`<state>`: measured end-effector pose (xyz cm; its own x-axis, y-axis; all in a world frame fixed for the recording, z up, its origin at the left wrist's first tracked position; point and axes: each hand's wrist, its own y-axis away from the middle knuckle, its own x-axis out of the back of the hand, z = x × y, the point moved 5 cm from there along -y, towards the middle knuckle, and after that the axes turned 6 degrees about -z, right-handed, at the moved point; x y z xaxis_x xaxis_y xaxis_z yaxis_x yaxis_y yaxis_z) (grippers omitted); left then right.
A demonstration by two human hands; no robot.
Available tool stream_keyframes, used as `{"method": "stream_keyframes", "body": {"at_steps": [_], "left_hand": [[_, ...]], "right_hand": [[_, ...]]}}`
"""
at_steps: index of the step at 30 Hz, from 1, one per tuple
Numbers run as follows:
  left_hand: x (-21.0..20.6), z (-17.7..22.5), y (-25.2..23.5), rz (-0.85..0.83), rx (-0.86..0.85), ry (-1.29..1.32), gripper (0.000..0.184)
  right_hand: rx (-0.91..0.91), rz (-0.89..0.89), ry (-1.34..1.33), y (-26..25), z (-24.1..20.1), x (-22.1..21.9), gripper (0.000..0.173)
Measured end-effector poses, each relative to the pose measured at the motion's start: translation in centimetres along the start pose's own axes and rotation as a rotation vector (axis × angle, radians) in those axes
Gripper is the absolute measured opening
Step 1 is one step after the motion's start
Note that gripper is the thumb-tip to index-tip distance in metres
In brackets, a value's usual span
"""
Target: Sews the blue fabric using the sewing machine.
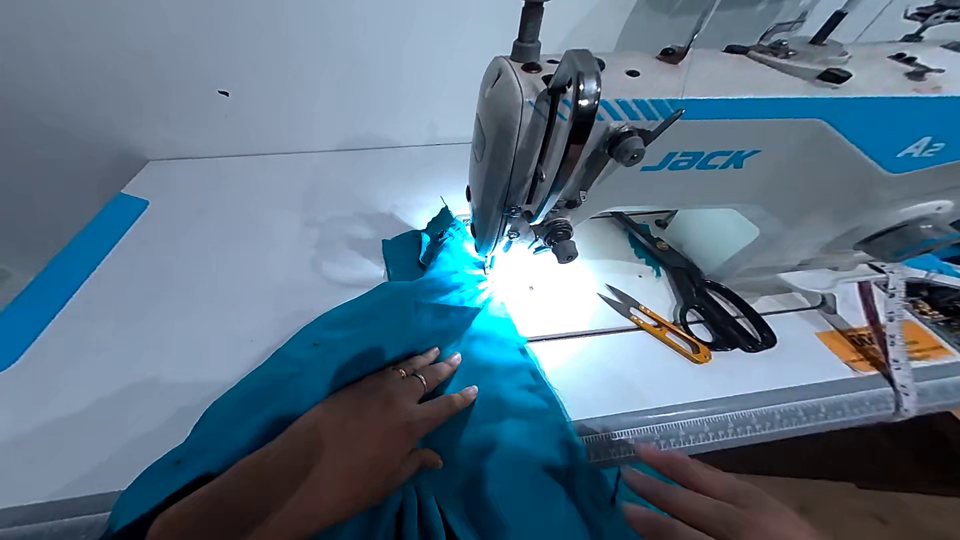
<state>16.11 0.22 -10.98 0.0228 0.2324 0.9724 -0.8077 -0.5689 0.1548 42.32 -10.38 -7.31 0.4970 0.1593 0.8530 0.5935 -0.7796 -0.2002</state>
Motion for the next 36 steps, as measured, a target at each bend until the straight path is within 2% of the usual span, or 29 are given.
{"method": "stream_keyframes", "body": {"at_steps": [2, 4, 6, 8, 10, 11, 15, 22, 27, 32, 34, 36], "left_hand": [[0.0, 1.1, 0.8, 0.216, -0.024, -0.099, 0.046], [0.6, 2.1, 2.0, 0.346, 0.054, -0.133, 0.044], [1.2, 2.7, 3.8, 0.380, 0.213, -0.087, 0.051], [1.2, 2.9, 5.5, 0.401, 0.343, -0.017, 0.066], [0.1, 2.9, 6.8, 0.425, 0.417, -0.011, 0.072], [-0.5, 2.8, 7.1, 0.425, 0.446, -0.017, 0.068], [-0.8, 1.9, 8.2, 0.470, 0.512, 0.015, 0.031], [2.8, -0.1, 10.4, 0.721, 0.449, 0.353, 0.021], [6.0, 2.7, 8.7, 0.690, 0.329, 0.294, 0.021], [8.3, 4.6, 8.1, 0.704, 0.289, 0.278, 0.024], [8.2, 4.9, 7.5, 0.660, 0.303, 0.297, 0.025], [7.1, 5.1, 6.5, 0.550, 0.351, 0.263, 0.027]], "right_hand": [[0.055, -0.005, 0.110, -2.8, 1.1, -3.3, 0.032], [0.049, 0.022, 0.220, -4.2, 2.6, -6.3, 0.037], [0.041, 0.062, 0.273, -4.3, 3.5, -7.9, 0.045], [0.037, 0.102, 0.293, -3.8, 3.6, -8.6, 0.044], [0.047, 0.139, 0.307, -2.9, 3.5, -8.9, 0.039], [0.062, 0.163, 0.309, -2.5, 3.5, -9.0, 0.036], [0.131, 0.235, 0.267, -1.7, 3.3, -8.7, 0.026], [0.129, 0.239, 0.178, -3.4, 2.8, -7.0, 0.022], [0.125, 0.255, 0.142, -5.5, 2.2, -6.0, 0.021], [0.117, 0.207, 0.140, -7.1, 2.1, -6.2, 0.021], [0.107, 0.214, 0.153, -7.3, 2.6, -6.8, 0.021], [0.113, 0.227, 0.151, -7.3, 2.8, -7.0, 0.020]]}}
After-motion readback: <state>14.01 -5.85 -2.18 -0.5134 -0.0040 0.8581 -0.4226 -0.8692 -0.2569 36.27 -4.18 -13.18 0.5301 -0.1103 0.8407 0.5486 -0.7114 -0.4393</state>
